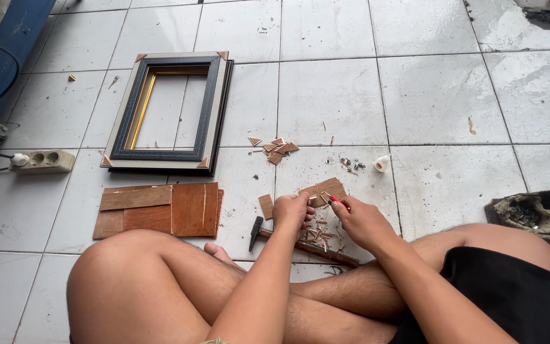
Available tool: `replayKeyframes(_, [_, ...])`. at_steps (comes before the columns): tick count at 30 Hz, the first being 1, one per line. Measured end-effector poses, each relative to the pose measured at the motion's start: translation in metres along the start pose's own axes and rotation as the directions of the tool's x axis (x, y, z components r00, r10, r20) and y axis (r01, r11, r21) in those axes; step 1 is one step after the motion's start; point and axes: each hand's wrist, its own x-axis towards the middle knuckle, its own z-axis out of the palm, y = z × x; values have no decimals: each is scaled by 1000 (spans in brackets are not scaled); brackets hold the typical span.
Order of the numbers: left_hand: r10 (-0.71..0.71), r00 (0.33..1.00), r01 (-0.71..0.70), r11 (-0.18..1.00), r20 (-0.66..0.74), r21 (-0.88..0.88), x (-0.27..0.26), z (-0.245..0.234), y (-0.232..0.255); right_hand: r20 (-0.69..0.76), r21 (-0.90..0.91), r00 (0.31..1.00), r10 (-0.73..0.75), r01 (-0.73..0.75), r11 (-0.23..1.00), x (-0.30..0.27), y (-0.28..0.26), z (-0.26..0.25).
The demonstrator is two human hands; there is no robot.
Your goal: The person trims and shapes small wooden pieces for a frame by holding each piece with one hand and cutting it with a utility knife in the other, then setting the piece down and picking up another to continue working.
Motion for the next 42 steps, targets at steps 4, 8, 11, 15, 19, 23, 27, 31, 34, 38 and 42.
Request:
replayKeyframes(4, [15,999,-15,1000,-50,1,-3,1,2,46,-208,999,-25,34,978,-21,-17,-8])
replayKeyframes(8, [39,996,-38,999,-77,14,-1,3,0,0,-304,999,-52,50,951,-20,-15,-5])
replayKeyframes(11, [39,995,-36,999,-88,27,0,3,-1,-5,-316,998,-63,58,947,-21,-16,-3])
replayKeyframes(15, [38,995,-35,999,-97,34,1,4,-1,-13,-333,997,-74,66,941,-21,-17,-3])
replayKeyframes(19, [45,995,-43,999,-94,23,-5,2,2,-14,-350,996,-92,81,933,-14,-10,2])
replayKeyframes(23, [44,995,-45,999,-92,-12,-7,4,5,-13,-370,992,-126,112,922,-12,-8,3])
replayKeyframes(27, [40,995,-47,997,-96,-66,-5,2,6,-29,-402,987,-160,135,906,-10,-8,5])
replayKeyframes(31, [15,995,-20,999,-100,-46,-1,3,6,-37,-453,985,-169,134,881,-7,-6,9])
replayKeyframes(34, [0,996,-7,997,-85,-81,-2,2,7,-45,-474,983,-179,137,870,-1,-3,12])
replayKeyframes(38, [6,998,-12,997,-70,-78,-4,0,9,-25,-475,985,-169,137,869,8,-1,17])
replayKeyframes(42, [11,998,-16,997,-62,-78,0,0,7,-27,-491,989,-145,113,864,13,-3,21])
